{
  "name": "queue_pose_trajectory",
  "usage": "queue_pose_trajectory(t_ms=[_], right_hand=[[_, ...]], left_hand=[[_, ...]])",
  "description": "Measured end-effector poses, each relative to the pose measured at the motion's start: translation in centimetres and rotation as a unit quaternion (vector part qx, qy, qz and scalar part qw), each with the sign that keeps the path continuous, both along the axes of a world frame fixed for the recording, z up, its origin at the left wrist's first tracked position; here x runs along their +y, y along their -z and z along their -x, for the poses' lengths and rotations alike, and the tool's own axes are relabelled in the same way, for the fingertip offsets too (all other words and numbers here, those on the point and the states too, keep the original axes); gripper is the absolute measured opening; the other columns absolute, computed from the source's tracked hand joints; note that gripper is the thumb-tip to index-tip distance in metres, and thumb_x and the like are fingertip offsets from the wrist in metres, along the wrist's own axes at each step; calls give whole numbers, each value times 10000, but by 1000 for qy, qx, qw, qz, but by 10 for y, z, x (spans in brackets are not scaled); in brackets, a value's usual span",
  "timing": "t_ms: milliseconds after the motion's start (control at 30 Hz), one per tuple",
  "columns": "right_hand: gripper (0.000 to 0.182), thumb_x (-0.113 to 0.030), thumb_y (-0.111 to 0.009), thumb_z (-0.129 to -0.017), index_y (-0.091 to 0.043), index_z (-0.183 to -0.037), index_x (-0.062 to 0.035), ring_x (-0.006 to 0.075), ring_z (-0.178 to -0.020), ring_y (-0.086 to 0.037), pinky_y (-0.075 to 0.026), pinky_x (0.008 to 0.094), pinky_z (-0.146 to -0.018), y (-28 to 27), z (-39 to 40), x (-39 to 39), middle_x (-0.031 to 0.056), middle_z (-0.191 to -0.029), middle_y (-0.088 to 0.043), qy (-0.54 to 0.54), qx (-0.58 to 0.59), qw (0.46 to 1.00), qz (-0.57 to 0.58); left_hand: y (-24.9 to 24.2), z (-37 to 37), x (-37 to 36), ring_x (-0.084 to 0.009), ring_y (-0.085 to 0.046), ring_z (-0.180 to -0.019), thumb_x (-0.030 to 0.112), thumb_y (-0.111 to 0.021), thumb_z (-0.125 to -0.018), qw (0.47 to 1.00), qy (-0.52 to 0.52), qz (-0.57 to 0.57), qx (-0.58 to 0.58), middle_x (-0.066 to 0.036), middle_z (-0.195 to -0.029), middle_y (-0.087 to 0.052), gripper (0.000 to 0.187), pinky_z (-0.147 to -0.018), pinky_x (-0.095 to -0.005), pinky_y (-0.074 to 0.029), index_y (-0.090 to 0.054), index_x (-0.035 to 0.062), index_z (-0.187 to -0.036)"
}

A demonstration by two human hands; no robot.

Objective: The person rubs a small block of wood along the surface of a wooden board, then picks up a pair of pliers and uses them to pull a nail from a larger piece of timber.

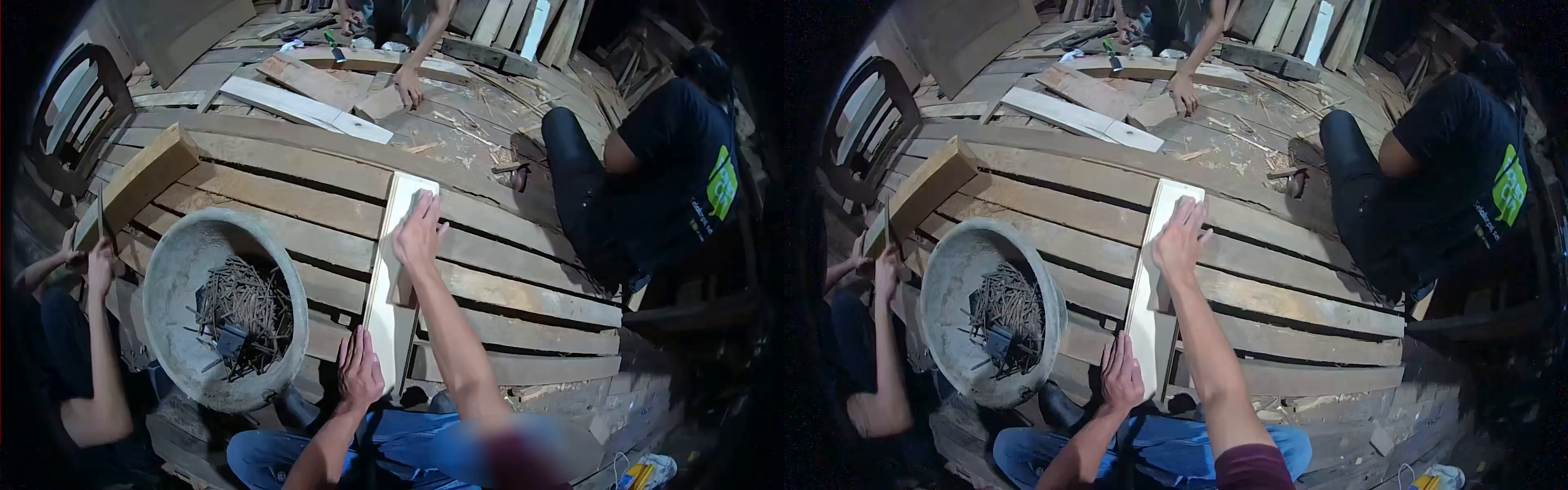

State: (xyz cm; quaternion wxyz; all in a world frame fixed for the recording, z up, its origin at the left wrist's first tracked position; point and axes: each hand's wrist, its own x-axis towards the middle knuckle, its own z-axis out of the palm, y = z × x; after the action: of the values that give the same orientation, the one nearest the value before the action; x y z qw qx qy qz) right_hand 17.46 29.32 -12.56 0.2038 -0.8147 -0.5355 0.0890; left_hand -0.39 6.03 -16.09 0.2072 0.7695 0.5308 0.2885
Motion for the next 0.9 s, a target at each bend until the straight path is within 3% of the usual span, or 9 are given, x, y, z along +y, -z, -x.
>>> queue_pose_trajectory(t_ms=[133,367,467,533,700,900], right_hand=[[718,-188,-483,-958,-187,-1570,45,402,-1530,-183,-155,648,-1202,1,-3,19,251,-1637,-206,8,-8,1000,-24],[761,-167,-537,-937,-170,-1569,45,433,-1501,-243,-176,657,-1195,18,22,-83,297,-1602,-229,-63,-6,998,-31],[761,-163,-541,-942,-164,-1573,33,438,-1490,-265,-178,679,-1182,14,21,-70,284,-1603,-222,-66,-23,998,-1],[775,-172,-558,-937,-158,-1576,10,440,-1477,-286,-214,712,-1152,14,12,-45,267,-1600,-231,-70,-15,997,-24],[748,-221,-522,-956,-182,-1571,37,408,-1512,-226,-185,655,-1195,-4,-8,31,257,-1611,-242,-19,2,1000,-9],[721,-195,-492,-968,-181,-1571,49,426,-1518,-201,-154,628,-1213,2,5,2,264,-1637,-196,-34,-10,999,-38]], left_hand=[[10,0,-5,-439,-496,-1344,102,-478,-953,1000,-9,-9,5,-312,-1477,-473,539,-1164,-544,-320,-435,-113,-1445],[9,-2,-3,-456,-492,-1334,93,-481,-947,1000,-8,-15,-7,-315,-1462,-485,542,-1167,-556,-319,-431,-113,-1446],[10,-3,-4,-459,-489,-1339,94,-483,-945,1000,-13,5,-13,-315,-1464,-483,538,-1166,-558,-322,-440,-115,-1440],[6,-7,-6,-402,-534,-1319,92,-497,-950,999,-30,-14,-4,-280,-1450,-517,500,-1159,-536,-341,-493,-103,-1410],[6,-7,-2,-393,-535,-1325,89,-498,-950,999,-31,-34,9,-287,-1433,-531,480,-1164,-522,-348,-512,-117,-1384],[12,-7,-5,-395,-526,-1332,102,-503,-945,998,-31,-44,-11,-283,-1443,-523,495,-1158,-527,-344,-506,-108,-1393]])
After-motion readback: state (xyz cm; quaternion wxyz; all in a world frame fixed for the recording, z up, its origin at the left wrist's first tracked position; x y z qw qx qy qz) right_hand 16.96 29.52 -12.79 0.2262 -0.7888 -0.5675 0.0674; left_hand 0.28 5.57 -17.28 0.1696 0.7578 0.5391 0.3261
